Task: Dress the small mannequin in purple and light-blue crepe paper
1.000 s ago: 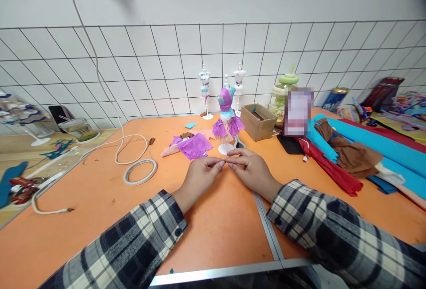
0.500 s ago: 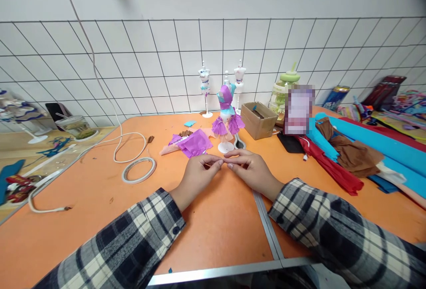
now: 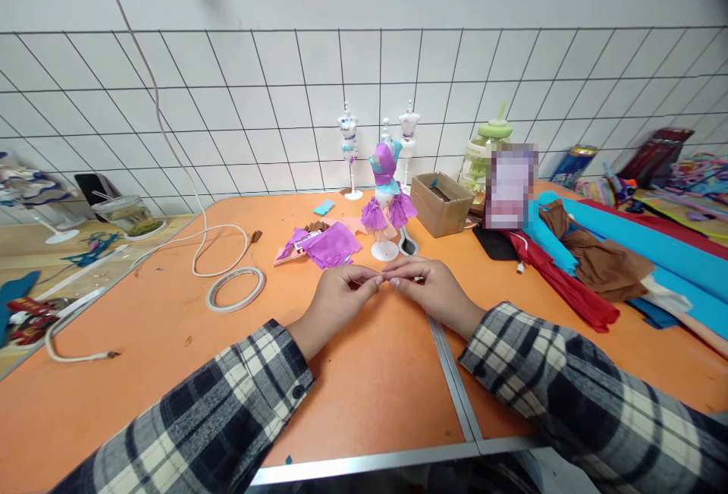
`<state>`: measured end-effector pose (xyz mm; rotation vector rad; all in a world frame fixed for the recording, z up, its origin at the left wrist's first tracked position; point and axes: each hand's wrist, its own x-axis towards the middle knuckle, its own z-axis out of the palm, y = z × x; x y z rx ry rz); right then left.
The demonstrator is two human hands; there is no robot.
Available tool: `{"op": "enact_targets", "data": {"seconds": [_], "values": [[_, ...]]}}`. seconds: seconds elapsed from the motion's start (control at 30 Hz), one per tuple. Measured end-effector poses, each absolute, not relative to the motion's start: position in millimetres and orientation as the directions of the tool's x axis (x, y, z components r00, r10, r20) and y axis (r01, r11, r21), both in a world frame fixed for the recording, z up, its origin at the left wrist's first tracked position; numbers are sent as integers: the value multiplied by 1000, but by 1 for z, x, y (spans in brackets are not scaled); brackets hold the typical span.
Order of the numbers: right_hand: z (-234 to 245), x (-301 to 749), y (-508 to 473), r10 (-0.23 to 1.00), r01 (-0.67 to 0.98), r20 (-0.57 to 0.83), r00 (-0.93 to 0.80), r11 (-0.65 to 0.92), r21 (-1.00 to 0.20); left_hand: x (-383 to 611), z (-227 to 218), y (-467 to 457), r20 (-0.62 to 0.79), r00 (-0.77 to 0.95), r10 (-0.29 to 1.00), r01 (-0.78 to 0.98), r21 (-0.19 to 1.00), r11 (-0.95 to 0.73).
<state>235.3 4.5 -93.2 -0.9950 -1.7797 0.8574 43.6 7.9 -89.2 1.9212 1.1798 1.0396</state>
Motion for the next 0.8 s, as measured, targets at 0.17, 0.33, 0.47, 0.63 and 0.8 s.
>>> {"op": "enact_targets", "data": {"seconds": [0.17, 0.33, 0.47, 0.63, 0.8], "values": [[-93, 236, 4, 898, 233, 333, -289, 403, -885, 43, -91, 9, 282, 295, 913, 427, 816, -390], [-92, 236, 4, 903, 187, 306, -301, 371, -910, 43, -91, 8, 282, 302, 911, 407, 826, -391], [-91, 236, 4, 914, 137, 258, -312, 312, -940, 44, -90, 7, 260, 300, 918, 379, 851, -364], [-88, 236, 3, 952, 103, 120, -282, 154, -983, 44, -89, 8, 226, 298, 927, 327, 888, -322], [-90, 239, 4, 957, 90, -5, -289, 22, -996, 45, -89, 7, 186, 326, 927, 294, 912, -286]]}}
